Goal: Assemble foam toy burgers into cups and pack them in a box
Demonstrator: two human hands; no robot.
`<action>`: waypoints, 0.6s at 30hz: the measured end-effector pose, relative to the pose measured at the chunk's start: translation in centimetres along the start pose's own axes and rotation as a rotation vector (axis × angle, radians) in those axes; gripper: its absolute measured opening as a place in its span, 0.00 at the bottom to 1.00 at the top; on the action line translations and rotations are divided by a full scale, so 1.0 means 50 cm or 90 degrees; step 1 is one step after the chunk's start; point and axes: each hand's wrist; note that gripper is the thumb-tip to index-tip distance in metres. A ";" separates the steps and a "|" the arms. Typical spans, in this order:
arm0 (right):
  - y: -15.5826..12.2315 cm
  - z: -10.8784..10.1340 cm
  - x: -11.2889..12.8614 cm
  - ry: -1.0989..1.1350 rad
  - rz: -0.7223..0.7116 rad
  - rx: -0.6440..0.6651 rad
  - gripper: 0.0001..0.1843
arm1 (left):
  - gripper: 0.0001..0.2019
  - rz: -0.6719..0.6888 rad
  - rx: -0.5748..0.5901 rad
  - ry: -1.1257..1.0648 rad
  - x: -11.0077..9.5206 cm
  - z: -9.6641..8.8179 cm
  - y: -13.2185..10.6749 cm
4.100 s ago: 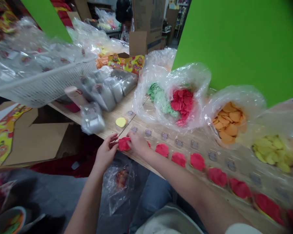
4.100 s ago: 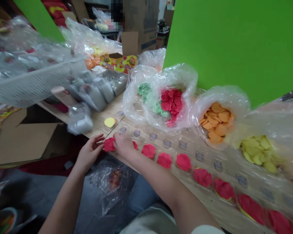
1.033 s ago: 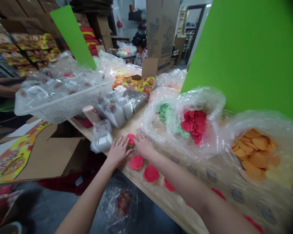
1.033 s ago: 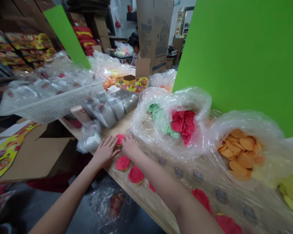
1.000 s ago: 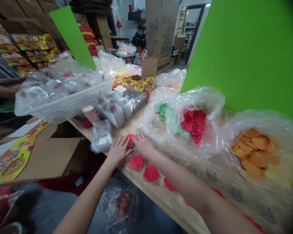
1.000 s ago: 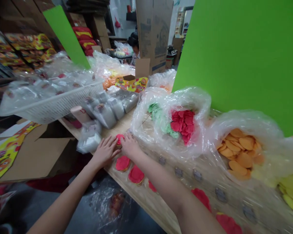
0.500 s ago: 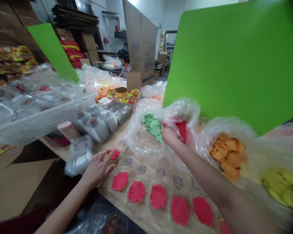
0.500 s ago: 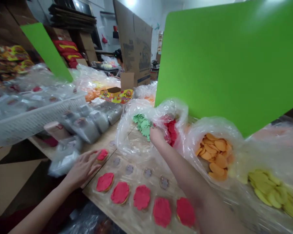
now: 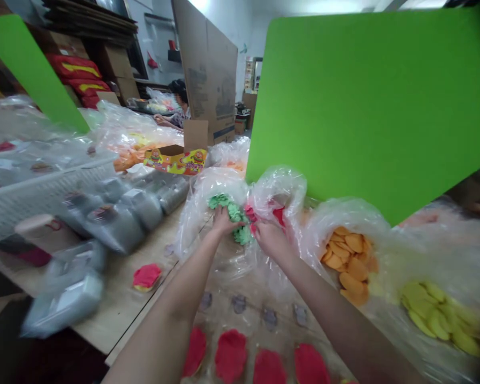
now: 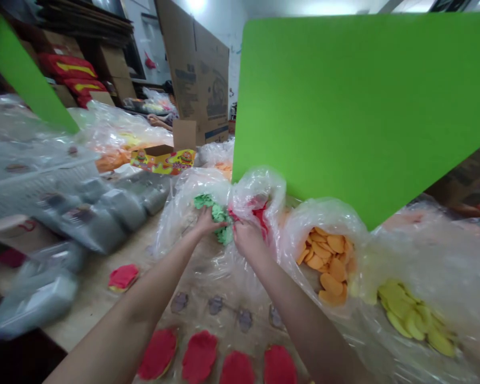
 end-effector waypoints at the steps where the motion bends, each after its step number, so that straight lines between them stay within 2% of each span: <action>1: -0.003 -0.002 -0.009 0.014 -0.001 -0.006 0.13 | 0.34 0.002 -0.009 -0.010 0.003 0.018 -0.006; 5: -0.010 -0.005 -0.026 0.043 -0.003 0.001 0.12 | 0.22 -0.012 -0.060 -0.063 -0.007 0.067 -0.061; 8: -0.016 -0.007 -0.025 0.051 -0.015 -0.006 0.11 | 0.22 -0.066 -0.114 -0.118 -0.023 0.056 -0.082; 11: -0.026 -0.011 -0.014 0.083 -0.051 -0.022 0.12 | 0.23 -0.156 -0.138 -0.202 -0.035 -0.009 -0.073; 15: -0.041 -0.016 0.023 0.169 -0.075 0.005 0.11 | 0.18 -0.272 -0.060 -0.338 -0.061 -0.126 -0.065; 18: -0.052 -0.024 0.067 0.385 0.009 0.053 0.11 | 0.15 -0.308 -0.021 -0.424 -0.101 -0.182 -0.099</action>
Point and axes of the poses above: each hand's wrist, its own y-axis towards the middle knuckle, its own z-axis out of the palm, x = y × z, and after that the axes turned 13 degrees about z, right-handed
